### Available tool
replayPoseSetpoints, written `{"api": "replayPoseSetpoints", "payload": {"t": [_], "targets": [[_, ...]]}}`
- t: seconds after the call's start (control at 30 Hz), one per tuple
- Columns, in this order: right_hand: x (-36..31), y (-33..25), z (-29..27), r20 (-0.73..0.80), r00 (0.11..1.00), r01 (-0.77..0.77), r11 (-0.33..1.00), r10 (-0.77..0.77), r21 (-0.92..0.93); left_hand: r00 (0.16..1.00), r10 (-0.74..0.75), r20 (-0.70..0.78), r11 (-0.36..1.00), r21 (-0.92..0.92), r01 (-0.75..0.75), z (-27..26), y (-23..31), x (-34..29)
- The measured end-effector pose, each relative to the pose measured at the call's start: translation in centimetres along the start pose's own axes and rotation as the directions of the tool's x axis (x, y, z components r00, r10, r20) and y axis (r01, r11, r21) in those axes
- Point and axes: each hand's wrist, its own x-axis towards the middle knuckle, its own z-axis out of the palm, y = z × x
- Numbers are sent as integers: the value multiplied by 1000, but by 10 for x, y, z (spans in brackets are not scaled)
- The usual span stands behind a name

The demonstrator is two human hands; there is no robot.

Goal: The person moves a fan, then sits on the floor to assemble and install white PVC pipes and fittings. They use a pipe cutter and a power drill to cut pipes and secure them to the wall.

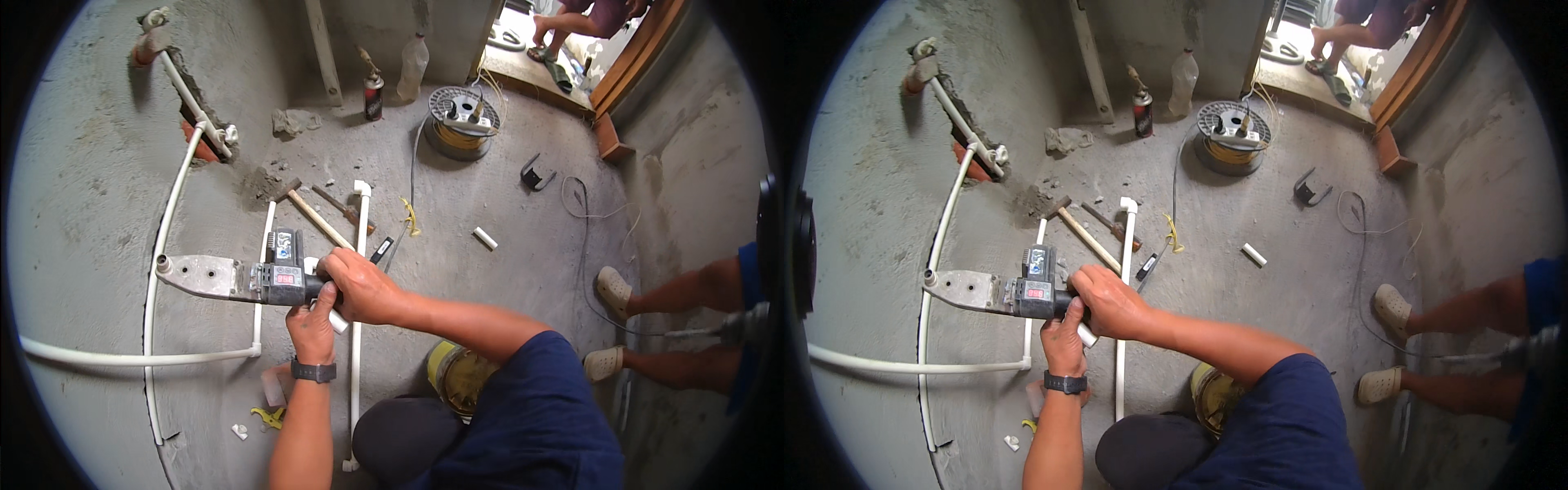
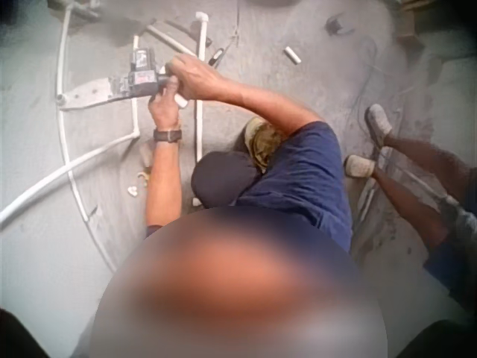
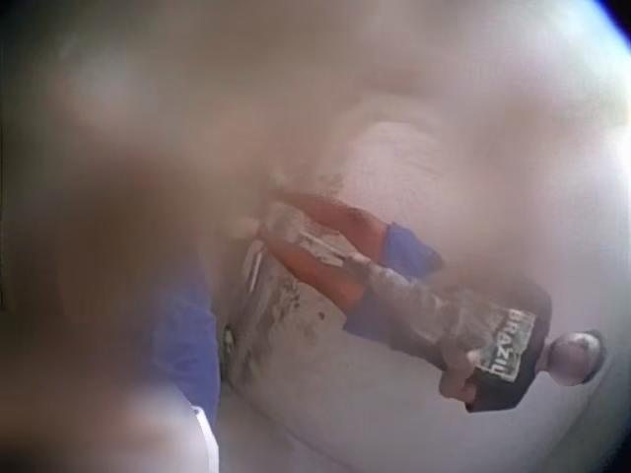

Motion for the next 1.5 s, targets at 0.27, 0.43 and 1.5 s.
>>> {"api": "replayPoseSetpoints", "payload": {"t": [0.27,0.43,1.5], "targets": [[11,226,-139,-346,732,-377,772,587,512,998,-8,-66,999,46,11,-2,9,30],[30,397,-190,-251,104,-237,269,962,934,993,45,-106,987,157,-28,-4,8,25],[-122,374,-198,133,320,-662,121,938,740,984,173,-49,972,171,-163,-77,122,-95]]}}
